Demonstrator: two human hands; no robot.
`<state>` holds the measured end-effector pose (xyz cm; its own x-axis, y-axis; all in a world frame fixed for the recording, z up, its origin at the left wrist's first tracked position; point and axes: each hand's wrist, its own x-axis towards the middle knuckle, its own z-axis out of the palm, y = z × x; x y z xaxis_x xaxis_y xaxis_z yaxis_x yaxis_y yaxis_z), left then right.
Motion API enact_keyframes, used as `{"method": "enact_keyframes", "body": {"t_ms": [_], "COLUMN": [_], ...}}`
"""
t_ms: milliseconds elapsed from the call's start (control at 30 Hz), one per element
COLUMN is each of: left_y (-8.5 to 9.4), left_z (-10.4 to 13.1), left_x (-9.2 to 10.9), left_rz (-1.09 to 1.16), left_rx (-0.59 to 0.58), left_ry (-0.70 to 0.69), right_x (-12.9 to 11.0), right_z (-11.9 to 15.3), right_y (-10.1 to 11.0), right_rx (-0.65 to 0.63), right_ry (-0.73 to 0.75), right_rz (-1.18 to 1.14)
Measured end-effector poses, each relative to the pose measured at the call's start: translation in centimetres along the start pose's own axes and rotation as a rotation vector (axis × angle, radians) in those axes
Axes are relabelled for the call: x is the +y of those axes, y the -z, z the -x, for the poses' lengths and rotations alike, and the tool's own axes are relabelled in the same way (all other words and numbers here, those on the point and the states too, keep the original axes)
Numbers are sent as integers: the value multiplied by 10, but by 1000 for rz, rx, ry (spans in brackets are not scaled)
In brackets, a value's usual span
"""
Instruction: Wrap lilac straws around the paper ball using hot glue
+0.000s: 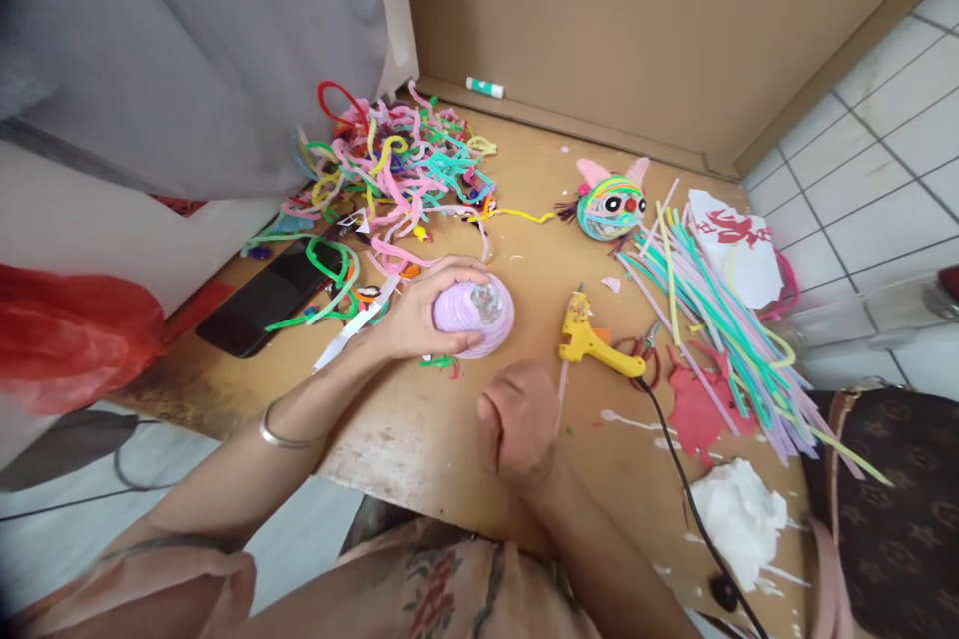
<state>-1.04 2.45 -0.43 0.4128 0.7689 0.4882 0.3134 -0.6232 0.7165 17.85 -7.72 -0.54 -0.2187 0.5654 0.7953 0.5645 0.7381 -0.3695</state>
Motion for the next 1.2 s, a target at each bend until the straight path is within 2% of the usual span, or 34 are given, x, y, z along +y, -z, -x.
{"method": "enact_keyframes", "body": {"t_ms": [167,267,433,633,767,867,933,967,1067,1133,1200], "left_y": [-4,-5,-6,-7,-7,2,13,20,34,38,41], "left_z": [2,3,4,6,3,9,30,49,134,200,257], "left_x": [5,8,10,8,10,23,39,48,76,95,114], "left_rz": [43,57,77,89,55,-51,-158,-210,-311,-362,-413], "left_rx": [-46,-67,-40,-90,-139,-129,-10,70,232,288,275], "left_ry": [-3,23,-6,-33,18,78,88,95,172,395,690], "right_x": [11,17,20,22,29,32,32,32,32,32,32], "right_z": [0,-4,-15,-30,-29,-27,-26,-26,-26,-25,-23], "right_y": [-4,-6,-9,-16,-22,-23,-23,-22,-22,-22,-22], "right_rx": [144,186,127,-97,-56,-36,-56,-62,-51,-45,-49], "right_ry": [-113,-176,-257,-263,-281,-264,-261,-263,-265,-263,-260], "right_rz": [125,117,19,-64,-129,-86,-70,-75,-94,-91,-83]}}
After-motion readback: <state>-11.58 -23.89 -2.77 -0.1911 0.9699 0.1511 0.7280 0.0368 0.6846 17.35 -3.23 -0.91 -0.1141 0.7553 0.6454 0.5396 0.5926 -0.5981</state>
